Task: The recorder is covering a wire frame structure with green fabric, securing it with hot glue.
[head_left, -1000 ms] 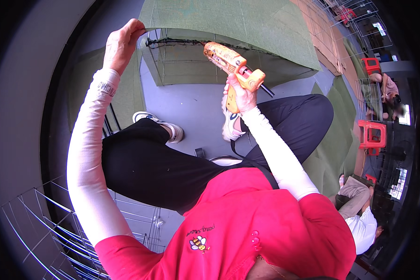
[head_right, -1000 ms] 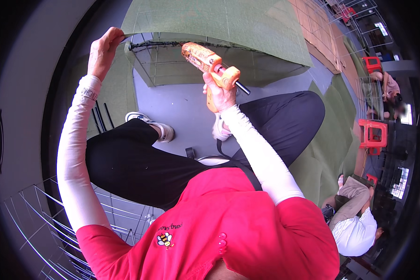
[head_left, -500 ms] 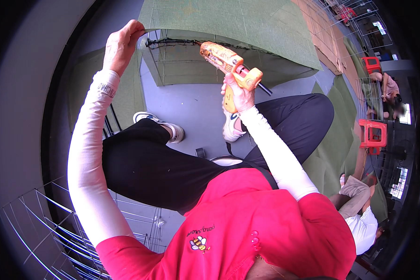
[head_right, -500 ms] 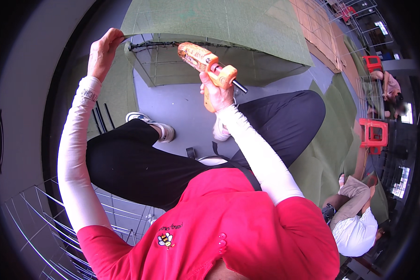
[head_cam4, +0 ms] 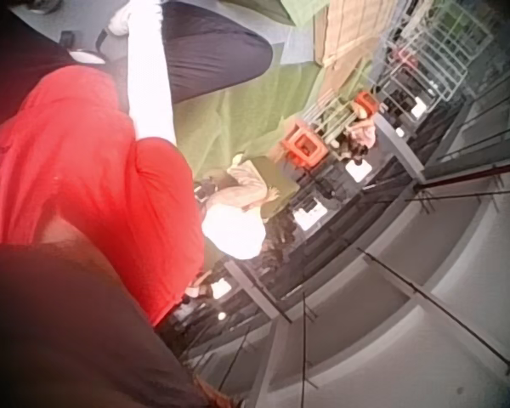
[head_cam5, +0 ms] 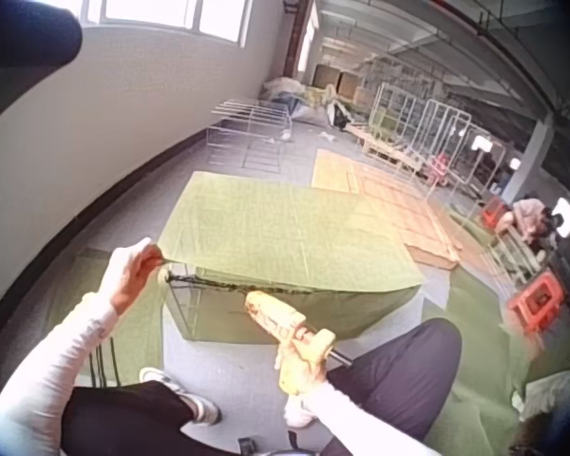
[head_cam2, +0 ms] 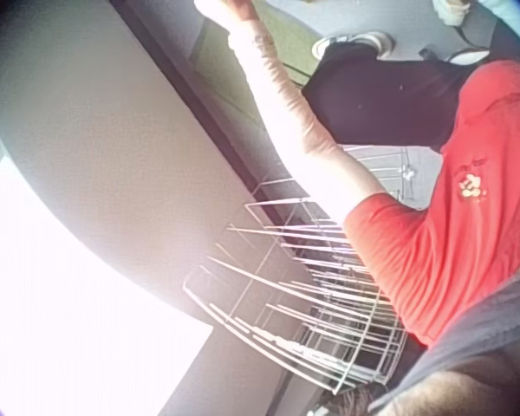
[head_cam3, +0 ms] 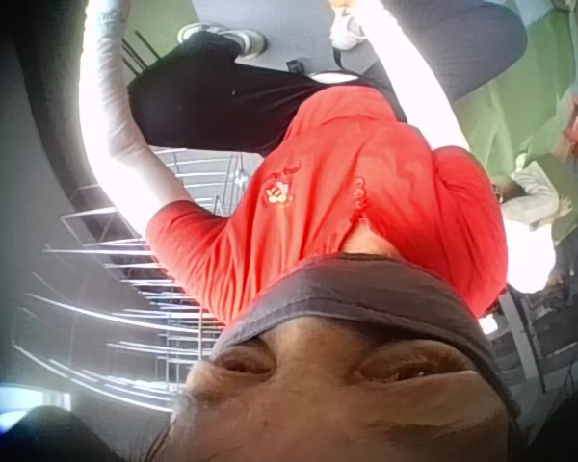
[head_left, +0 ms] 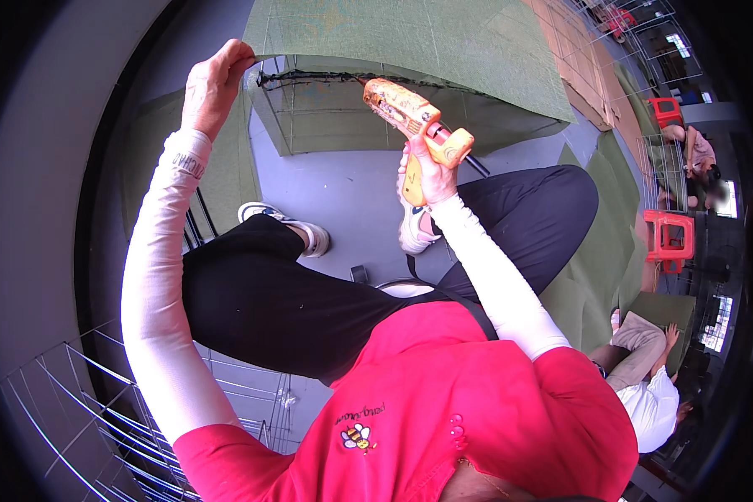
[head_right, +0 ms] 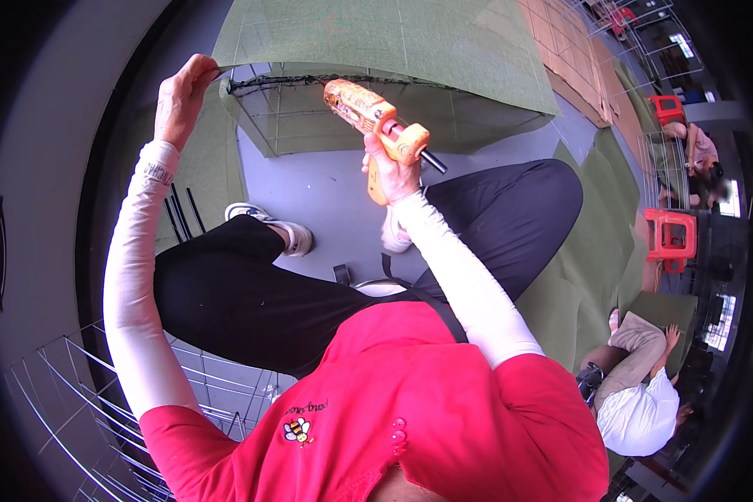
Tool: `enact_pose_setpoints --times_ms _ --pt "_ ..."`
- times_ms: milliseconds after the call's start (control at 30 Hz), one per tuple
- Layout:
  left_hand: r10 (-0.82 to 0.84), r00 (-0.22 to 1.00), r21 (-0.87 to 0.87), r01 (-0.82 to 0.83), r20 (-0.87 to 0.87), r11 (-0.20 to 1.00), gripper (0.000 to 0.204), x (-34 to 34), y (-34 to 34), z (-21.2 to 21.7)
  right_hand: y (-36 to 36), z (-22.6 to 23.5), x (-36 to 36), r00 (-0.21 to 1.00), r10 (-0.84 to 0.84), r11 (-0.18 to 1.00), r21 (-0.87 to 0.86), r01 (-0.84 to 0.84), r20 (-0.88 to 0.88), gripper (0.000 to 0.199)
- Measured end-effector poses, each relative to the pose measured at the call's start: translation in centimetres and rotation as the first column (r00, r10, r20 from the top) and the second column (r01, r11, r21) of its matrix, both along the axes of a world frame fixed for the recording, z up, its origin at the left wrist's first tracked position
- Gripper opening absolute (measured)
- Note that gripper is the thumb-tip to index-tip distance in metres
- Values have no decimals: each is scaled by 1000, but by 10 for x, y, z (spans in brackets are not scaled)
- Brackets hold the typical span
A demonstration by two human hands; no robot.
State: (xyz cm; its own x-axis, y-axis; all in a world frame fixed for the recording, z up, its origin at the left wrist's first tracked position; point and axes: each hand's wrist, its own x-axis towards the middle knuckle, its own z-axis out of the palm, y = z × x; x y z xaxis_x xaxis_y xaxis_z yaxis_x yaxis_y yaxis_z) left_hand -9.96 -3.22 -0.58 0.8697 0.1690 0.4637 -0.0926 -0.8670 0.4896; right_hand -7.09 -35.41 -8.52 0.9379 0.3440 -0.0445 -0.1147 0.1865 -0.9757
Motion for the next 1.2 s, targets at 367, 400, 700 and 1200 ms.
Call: enact_pose_setpoints --times_ms 367,400,700,1200 --pt "-8 998 -19 9 58 1000 9 -2 -1 -3 -3 -5 2 996 -37 997 65 42 -87 46" --pt "-6 998 -16 7 58 1000 9 -2 -1 -3 -4 -5 3 995 -37 997 58 43 -90 45" --pt "8 1000 3 -8 -14 1000 10 -5 -4 1 -1 -3 6 996 -30 998 48 35 -87 42" --pt "-8 1000 -40 9 28 999 8 0 -1 -5 -10 -6 10 989 -58 997 39 64 -139 42"
